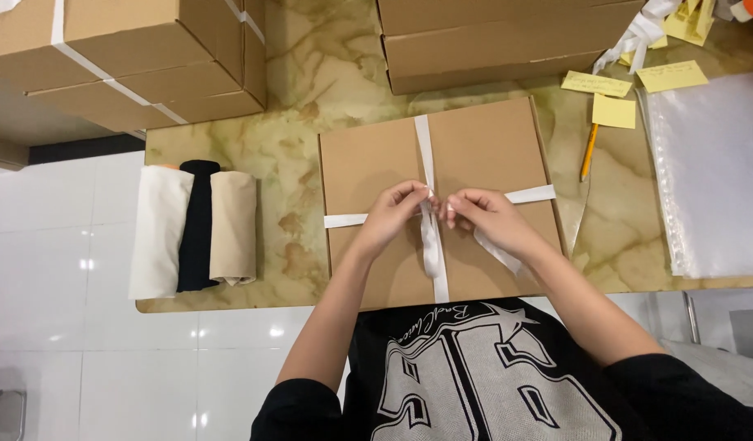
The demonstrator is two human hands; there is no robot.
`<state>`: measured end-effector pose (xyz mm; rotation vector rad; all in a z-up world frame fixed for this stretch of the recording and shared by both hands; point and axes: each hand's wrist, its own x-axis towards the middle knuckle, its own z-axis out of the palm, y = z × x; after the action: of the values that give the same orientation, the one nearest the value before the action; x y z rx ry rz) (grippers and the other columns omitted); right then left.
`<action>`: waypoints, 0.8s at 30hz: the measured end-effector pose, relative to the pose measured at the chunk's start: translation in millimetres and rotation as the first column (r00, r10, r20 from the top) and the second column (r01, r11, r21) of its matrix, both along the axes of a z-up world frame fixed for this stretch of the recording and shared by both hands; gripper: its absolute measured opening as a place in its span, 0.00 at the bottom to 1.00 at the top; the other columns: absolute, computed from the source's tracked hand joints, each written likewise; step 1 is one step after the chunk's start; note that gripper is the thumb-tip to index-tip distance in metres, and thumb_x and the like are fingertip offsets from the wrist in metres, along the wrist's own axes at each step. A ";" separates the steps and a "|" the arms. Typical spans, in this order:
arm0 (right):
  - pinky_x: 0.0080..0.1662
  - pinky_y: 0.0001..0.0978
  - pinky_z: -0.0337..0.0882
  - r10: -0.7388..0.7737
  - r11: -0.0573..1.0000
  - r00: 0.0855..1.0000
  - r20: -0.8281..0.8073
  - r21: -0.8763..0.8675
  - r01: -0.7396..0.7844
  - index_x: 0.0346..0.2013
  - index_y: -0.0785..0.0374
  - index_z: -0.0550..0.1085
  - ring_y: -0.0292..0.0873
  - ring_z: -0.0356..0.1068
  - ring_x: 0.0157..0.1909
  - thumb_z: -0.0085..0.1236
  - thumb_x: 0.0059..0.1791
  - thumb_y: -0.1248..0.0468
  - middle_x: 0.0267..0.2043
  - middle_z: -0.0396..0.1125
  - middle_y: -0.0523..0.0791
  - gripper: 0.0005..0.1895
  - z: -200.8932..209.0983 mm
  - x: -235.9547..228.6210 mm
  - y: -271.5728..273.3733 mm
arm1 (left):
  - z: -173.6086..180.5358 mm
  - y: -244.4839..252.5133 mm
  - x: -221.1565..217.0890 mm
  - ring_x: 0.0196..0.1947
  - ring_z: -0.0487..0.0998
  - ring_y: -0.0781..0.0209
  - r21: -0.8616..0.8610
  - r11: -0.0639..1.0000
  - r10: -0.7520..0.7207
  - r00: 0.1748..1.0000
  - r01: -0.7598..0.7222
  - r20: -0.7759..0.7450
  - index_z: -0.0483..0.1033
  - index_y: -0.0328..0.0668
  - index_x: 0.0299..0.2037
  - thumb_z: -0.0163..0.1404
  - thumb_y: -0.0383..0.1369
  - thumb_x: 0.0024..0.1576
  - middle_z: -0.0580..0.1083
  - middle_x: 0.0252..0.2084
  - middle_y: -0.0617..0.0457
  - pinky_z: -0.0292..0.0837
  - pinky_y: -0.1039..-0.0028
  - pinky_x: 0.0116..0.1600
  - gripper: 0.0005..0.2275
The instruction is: The person wraps a rolled cloth item in a clear plastic bag and places it inside a cardboard box. They then close the box and tie it securely with a white ribbon, finishing with a decorative bow on top.
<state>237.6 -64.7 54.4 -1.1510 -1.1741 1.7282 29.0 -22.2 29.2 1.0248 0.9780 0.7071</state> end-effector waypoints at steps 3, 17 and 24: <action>0.36 0.24 0.67 -0.051 0.996 0.997 0.055 0.080 0.047 0.36 0.63 0.79 0.35 0.70 0.32 0.52 0.62 0.56 0.28 0.75 0.46 0.17 6.6 0.8 0.8 | 1.9 -6.4 -5.7 0.40 0.74 0.78 -0.004 0.999 0.039 0.999 -0.038 0.022 0.84 0.50 0.46 0.54 0.36 0.67 0.76 0.37 0.66 0.74 0.82 0.53 0.06; 0.28 0.22 0.56 -0.099 0.994 0.995 -0.002 0.050 0.099 0.47 0.67 0.77 0.34 0.65 0.24 0.46 0.61 0.65 0.25 0.67 0.44 0.12 -26.7 7.4 -14.3 | -31.6 -13.9 10.9 0.38 0.75 0.75 0.061 0.984 0.166 0.984 -0.169 0.062 0.85 0.42 0.48 0.57 0.36 0.67 0.79 0.36 0.62 0.73 0.84 0.48 0.09; 0.26 0.20 0.56 -0.155 0.988 0.988 0.007 0.014 0.155 0.46 0.68 0.79 0.33 0.62 0.22 0.50 0.60 0.68 0.27 0.67 0.43 0.10 -48.0 10.3 -7.6 | -66.2 -12.8 23.1 0.28 0.79 0.66 -0.045 0.956 0.294 0.939 -0.291 0.179 0.78 0.42 0.37 0.50 0.39 0.71 0.74 0.28 0.55 0.74 0.83 0.38 0.12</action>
<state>247.8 -72.4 6.4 -1.2095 -1.0705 1.5969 52.1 -34.9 -36.9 0.7884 0.9824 1.0190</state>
